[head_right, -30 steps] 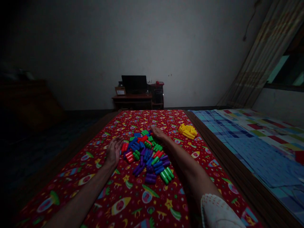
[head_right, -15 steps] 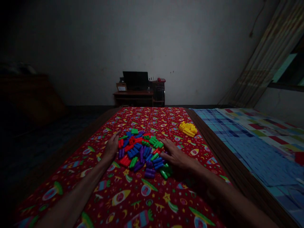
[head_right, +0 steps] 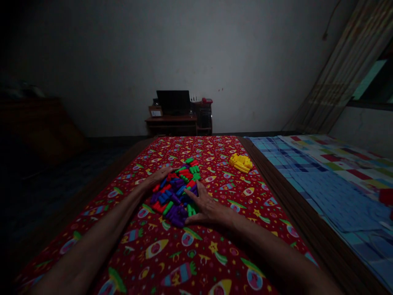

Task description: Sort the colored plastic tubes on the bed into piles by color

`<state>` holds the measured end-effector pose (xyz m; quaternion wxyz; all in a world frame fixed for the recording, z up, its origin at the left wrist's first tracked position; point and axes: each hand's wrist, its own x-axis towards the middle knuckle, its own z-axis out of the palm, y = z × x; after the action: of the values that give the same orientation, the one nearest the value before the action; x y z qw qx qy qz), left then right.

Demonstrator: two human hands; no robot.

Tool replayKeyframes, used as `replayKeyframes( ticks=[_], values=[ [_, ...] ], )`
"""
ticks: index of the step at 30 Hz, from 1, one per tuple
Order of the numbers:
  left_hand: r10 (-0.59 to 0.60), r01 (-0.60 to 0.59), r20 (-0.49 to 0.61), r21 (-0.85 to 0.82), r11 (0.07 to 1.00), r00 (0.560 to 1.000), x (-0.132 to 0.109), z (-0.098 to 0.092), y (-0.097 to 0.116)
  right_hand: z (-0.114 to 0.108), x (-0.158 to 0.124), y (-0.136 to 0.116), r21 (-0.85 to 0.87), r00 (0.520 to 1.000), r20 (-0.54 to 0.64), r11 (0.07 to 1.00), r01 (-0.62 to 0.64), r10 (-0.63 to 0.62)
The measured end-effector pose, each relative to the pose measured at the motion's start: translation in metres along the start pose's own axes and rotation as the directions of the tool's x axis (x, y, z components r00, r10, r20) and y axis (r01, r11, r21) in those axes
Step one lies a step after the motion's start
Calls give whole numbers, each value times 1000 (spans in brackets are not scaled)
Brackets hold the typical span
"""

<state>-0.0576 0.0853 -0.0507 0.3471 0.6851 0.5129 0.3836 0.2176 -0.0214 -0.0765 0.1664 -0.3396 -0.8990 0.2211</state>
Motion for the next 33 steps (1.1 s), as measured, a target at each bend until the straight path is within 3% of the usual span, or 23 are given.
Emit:
replayKeyframes(
  ticks=[3,6,8,11,14,16,17,22,25,28,31,33],
  values=[
    [30,-28,171,-16,999,985,-17,-2,6,2,0,-4,33,997,-9,996,79,-78],
    [69,-78,184,41,996,981,-31,-4,9,-6,7,-5,68,978,-169,989,132,-119],
    [64,-71,99,64,995,993,-38,-6,4,-18,19,0,100,937,-343,989,107,-67],
    [19,-19,-164,4,1000,986,-43,-12,-15,-43,49,19,165,851,-511,986,-38,118],
    [-90,18,-445,-163,986,891,-44,-19,-39,-66,87,44,199,806,-525,960,-195,273],
    [-166,14,-549,-270,963,819,-42,-22,-52,-75,116,58,162,828,-490,962,-220,272],
    [-187,7,-566,-304,953,803,-41,-23,-56,-77,130,64,127,854,-459,969,-212,247],
    [-148,-3,-501,-289,957,853,-42,-24,-62,-64,179,80,29,946,-296,991,-129,132],
    [-155,23,-485,-267,964,861,-45,-23,-58,-46,175,78,41,970,-221,994,-98,105],
    [-162,51,-467,-241,969,869,-46,-22,-52,-36,148,68,149,987,-154,988,-28,51],
    [-139,71,-431,-172,983,892,-47,-23,-48,-36,118,57,240,980,-198,971,11,38],
    [-123,76,-421,-125,989,899,-48,-24,-46,-39,103,52,229,963,-248,972,-48,106]
  ],
)
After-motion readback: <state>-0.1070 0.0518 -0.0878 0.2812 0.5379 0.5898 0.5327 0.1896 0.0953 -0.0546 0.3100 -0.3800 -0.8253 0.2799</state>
